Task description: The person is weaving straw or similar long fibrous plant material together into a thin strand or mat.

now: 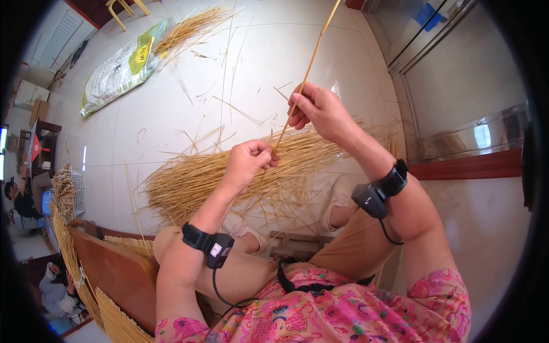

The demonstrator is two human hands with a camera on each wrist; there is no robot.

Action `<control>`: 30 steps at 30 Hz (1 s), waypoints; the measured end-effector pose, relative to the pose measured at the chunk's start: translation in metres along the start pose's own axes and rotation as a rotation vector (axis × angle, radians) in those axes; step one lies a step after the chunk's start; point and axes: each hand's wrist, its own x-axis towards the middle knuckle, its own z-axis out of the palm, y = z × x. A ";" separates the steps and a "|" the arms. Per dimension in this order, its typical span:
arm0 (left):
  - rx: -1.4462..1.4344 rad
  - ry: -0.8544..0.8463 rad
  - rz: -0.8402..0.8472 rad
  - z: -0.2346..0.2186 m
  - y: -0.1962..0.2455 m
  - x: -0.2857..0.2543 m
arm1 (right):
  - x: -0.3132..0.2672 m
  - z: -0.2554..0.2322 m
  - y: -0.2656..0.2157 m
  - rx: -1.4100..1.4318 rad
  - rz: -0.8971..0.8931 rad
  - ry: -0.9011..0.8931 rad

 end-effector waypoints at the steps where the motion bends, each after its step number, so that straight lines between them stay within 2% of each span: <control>1: 0.007 0.018 0.003 0.000 0.000 0.000 | 0.000 0.001 0.000 -0.002 -0.004 0.005; 5: -0.175 0.151 -0.067 -0.001 -0.008 0.005 | -0.001 0.002 0.001 -0.016 -0.074 0.029; 8: -0.497 0.346 -0.164 -0.010 -0.015 0.009 | 0.001 -0.001 0.000 -0.024 -0.160 0.125; 11: -0.225 0.305 -0.189 -0.022 -0.021 0.011 | 0.003 -0.012 -0.004 -0.032 -0.172 0.190; 14: 0.007 0.011 -0.251 -0.022 -0.017 0.006 | 0.003 -0.024 -0.009 0.070 -0.083 0.082; 17: -0.235 -0.217 -0.216 -0.009 -0.003 -0.002 | 0.003 -0.027 -0.010 0.111 -0.049 0.047; 20: -0.402 -0.256 -0.239 -0.001 0.012 -0.012 | 0.002 -0.029 -0.010 0.146 -0.027 0.023; 23: -0.314 -0.284 -0.167 -0.005 0.011 -0.010 | 0.002 -0.029 -0.010 0.144 -0.023 -0.002; 30: -0.173 -0.248 -0.164 -0.004 0.008 -0.008 | 0.003 -0.023 -0.007 0.114 -0.039 -0.053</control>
